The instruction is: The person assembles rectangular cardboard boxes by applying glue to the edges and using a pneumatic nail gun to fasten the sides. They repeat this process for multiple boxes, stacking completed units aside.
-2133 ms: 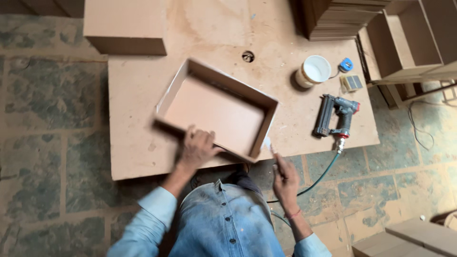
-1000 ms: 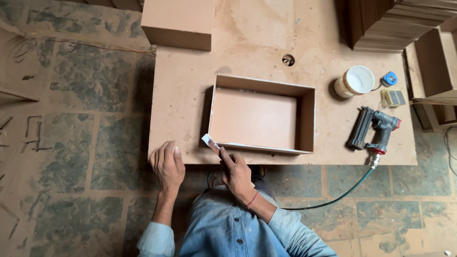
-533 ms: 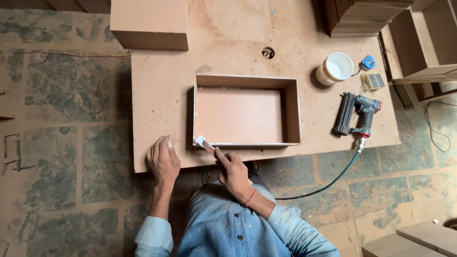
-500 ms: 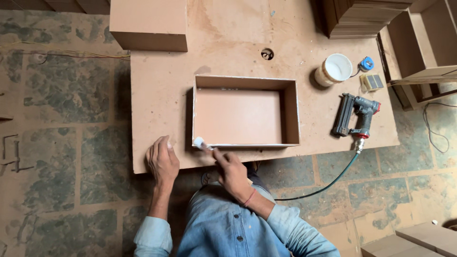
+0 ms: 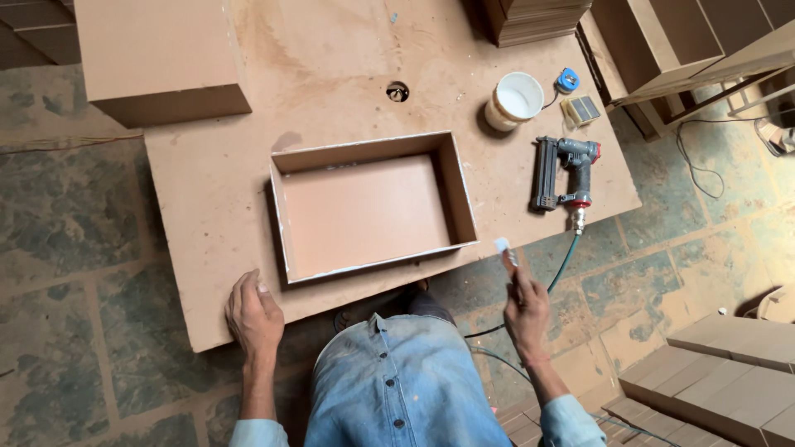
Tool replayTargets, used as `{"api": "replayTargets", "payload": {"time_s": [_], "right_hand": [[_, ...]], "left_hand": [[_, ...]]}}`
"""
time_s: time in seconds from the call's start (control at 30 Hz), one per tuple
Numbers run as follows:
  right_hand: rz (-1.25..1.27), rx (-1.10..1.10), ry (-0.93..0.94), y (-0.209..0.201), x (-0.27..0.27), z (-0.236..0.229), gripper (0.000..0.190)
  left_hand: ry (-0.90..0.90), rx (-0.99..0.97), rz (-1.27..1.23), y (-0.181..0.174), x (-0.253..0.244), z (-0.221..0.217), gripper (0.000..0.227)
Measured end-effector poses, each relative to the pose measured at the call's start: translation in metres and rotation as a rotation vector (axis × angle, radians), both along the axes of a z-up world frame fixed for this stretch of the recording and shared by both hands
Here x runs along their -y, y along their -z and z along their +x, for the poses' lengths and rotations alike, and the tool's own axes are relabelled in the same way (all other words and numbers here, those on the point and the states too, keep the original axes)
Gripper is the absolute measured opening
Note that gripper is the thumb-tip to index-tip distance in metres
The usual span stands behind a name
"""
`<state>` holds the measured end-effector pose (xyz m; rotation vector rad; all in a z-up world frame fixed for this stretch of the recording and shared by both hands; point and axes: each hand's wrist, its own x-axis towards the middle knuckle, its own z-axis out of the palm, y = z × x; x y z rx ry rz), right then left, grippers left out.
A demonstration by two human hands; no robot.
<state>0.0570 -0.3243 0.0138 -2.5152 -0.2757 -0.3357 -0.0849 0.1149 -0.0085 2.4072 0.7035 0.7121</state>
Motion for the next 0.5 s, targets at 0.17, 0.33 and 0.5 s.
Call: {"api": "replayTargets", "payload": {"time_s": [0.17,0.33,0.5], "right_hand": [[0.005,0.022,-0.110,0.018,0.017,0.003,0.044],[-0.041,0.076,0.041,-0.004,0.038,0.085,0.043],[-0.250,0.165,-0.096,-0.046,0.031,0.224,0.029]], "left_hand": [[0.078,-0.037,-0.069,-0.006,0.008,0.016,0.053],[0.169,-0.128,-0.051,-0.018,0.011,0.030,0.082],[-0.029,-0.299,-0.351,0.007,0.029,0.027,0.102]]}}
